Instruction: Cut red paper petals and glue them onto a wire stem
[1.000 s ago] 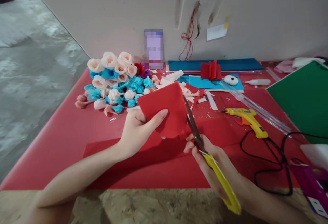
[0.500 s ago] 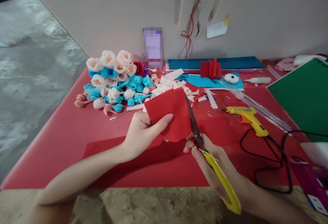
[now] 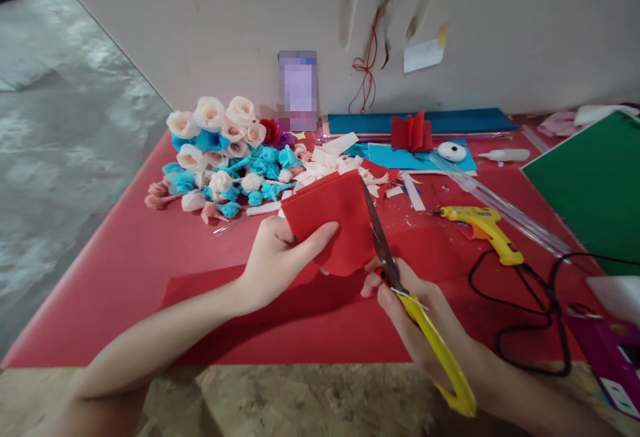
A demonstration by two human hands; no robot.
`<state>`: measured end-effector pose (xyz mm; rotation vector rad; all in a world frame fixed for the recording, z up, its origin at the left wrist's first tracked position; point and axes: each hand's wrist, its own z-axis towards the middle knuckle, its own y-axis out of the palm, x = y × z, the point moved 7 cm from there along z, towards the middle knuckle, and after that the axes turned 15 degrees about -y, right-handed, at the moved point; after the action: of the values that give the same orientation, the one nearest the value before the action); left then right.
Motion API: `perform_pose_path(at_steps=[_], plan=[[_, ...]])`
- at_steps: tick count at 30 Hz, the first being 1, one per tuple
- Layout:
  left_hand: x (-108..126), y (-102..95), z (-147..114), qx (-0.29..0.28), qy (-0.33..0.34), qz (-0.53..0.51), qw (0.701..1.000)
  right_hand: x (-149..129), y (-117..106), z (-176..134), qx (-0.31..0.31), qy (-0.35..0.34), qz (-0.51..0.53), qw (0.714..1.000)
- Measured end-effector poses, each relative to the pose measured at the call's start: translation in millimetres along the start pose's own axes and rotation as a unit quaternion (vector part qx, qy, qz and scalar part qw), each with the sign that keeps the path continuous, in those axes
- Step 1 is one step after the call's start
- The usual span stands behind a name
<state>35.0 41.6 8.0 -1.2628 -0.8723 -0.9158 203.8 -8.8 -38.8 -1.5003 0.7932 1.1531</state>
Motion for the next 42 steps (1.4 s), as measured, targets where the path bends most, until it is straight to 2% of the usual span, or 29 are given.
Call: perform_pose_path(at_steps=[5,9,16,20,25,28,33,39,42], plan=[[-1,2.5,2,-0.009,-0.005,-0.001,1.0,-1,-3,2,0.01,0.046,-0.034,0.998],[-3,7.0,1,-0.046,-0.021,-0.016,0.999,-1,-3,3,0.013,0.064,-0.008,0.998],[-4,8.3,1,-0.062,-0.022,-0.036,0.997,5,1,1,0.025,0.162,0.035,0.986],[-7,9.0,1,-0.062,-0.031,-0.04,0.997,3,-1,3,0.031,0.125,-0.013,0.992],[-8,9.9,2,-0.071,-0.042,-0.058,0.995,0,2,3,-0.034,-0.009,-0.102,0.994],[-10,10.2,2,-0.074,-0.05,-0.076,0.993,0,1,3,-0.039,-0.046,-0.131,0.99],[-15,11.8,3,-0.082,-0.065,-0.096,0.99,2,8,3,-0.078,-0.063,-0.094,0.991],[-19,11.6,4,-0.08,-0.086,-0.122,0.986,22,14,-4,-0.071,0.022,-0.01,0.997],[-22,11.3,5,-0.08,-0.099,-0.14,0.982,27,16,-6,-0.094,0.02,-0.002,0.995]])
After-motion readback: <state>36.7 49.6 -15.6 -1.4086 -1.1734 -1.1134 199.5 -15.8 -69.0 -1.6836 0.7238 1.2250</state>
